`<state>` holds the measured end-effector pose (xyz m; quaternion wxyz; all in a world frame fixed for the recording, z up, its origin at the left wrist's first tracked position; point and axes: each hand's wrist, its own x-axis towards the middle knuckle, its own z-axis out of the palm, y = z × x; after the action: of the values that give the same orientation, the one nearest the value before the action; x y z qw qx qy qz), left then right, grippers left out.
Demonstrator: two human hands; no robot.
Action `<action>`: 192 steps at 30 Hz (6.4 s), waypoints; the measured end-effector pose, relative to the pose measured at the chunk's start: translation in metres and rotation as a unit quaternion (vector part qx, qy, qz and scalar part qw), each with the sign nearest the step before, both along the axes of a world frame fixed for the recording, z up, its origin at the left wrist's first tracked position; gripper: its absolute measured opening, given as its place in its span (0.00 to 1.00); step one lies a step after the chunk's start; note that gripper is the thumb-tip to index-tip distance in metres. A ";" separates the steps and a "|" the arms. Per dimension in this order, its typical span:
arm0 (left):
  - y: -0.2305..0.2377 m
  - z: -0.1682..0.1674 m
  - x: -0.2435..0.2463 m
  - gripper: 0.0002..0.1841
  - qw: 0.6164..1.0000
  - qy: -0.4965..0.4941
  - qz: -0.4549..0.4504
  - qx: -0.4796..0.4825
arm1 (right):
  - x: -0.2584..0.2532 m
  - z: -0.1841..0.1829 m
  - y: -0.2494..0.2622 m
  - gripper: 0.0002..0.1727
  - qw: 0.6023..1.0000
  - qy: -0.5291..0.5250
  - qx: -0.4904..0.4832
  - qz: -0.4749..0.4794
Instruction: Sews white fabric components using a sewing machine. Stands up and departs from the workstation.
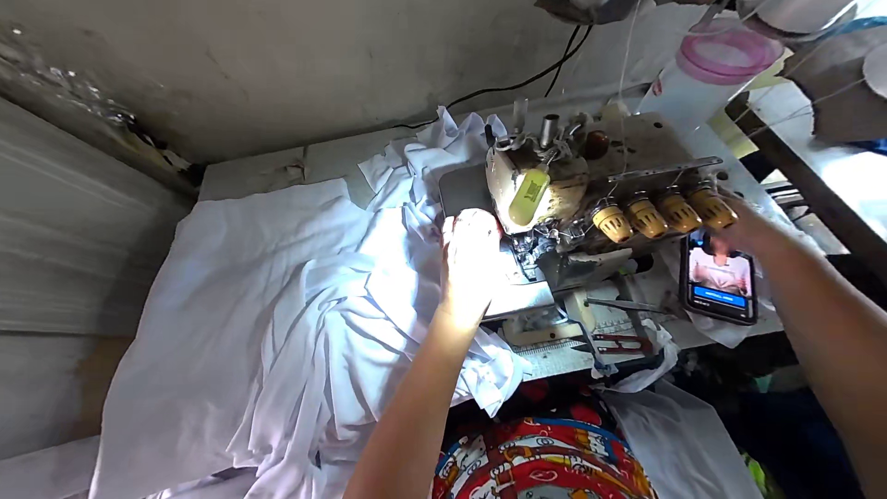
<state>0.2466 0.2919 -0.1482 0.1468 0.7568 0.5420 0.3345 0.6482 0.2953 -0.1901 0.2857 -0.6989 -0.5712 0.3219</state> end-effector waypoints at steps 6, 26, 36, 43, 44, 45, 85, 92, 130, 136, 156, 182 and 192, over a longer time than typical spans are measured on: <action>0.000 0.000 0.001 0.10 1.000 -0.018 0.019 -0.004 | -0.018 0.022 0.040 0.21 0.996 -0.077 -0.032 0.033; 0.001 0.013 0.001 0.11 0.996 0.056 0.004 -0.063 | -0.043 0.032 0.040 0.29 0.992 -0.022 -0.021 -0.121; -0.001 0.031 0.001 0.17 0.985 0.088 -0.033 -0.146 | -0.108 0.130 -0.066 0.27 0.874 -0.089 0.478 -0.016; -0.004 0.022 0.002 0.19 0.990 0.070 -0.023 -0.116 | -0.237 0.230 -0.008 0.33 0.856 -0.296 0.362 0.221; -0.005 0.022 0.002 0.18 0.991 0.070 -0.025 -0.115 | -0.251 0.233 0.007 0.37 0.863 -0.330 0.300 0.238; -0.005 0.024 0.003 0.17 0.989 0.076 -0.027 -0.121 | -0.265 0.235 0.022 0.41 0.873 -0.359 0.225 0.242; -0.015 0.015 -0.020 0.18 0.987 0.107 -0.020 0.122 | -0.319 0.235 0.064 0.49 0.907 -0.368 -0.083 0.188; -0.019 0.018 -0.005 0.09 0.988 0.118 -0.020 0.098 | -0.230 0.219 -0.017 0.25 0.882 -0.075 0.421 0.195; -0.052 0.074 -0.052 0.13 0.979 0.191 0.064 -0.034 | -0.149 0.008 -0.157 0.15 0.972 -0.171 -0.041 0.154; -0.077 0.086 -0.118 0.13 0.988 0.135 0.077 -0.023 | -0.136 0.012 -0.151 0.21 0.974 -0.090 -0.113 0.172; -0.179 -0.009 -0.143 0.15 0.852 0.143 -0.206 -0.461 | -0.170 0.048 -0.152 0.16 0.960 0.120 -0.055 0.246; -0.033 -0.003 0.004 0.10 0.994 0.055 0.018 0.090 | -0.176 -0.058 -0.142 0.37 0.949 -0.185 0.247 0.062; -0.026 0.031 -0.058 0.09 0.991 -0.024 0.004 0.134 | -0.176 -0.065 -0.142 0.37 0.944 -0.190 0.266 0.052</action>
<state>0.1882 0.2661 -0.1170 0.0557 0.7592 0.4919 0.4225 0.4726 0.1537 -0.2547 0.3302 -0.6147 -0.7155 0.0340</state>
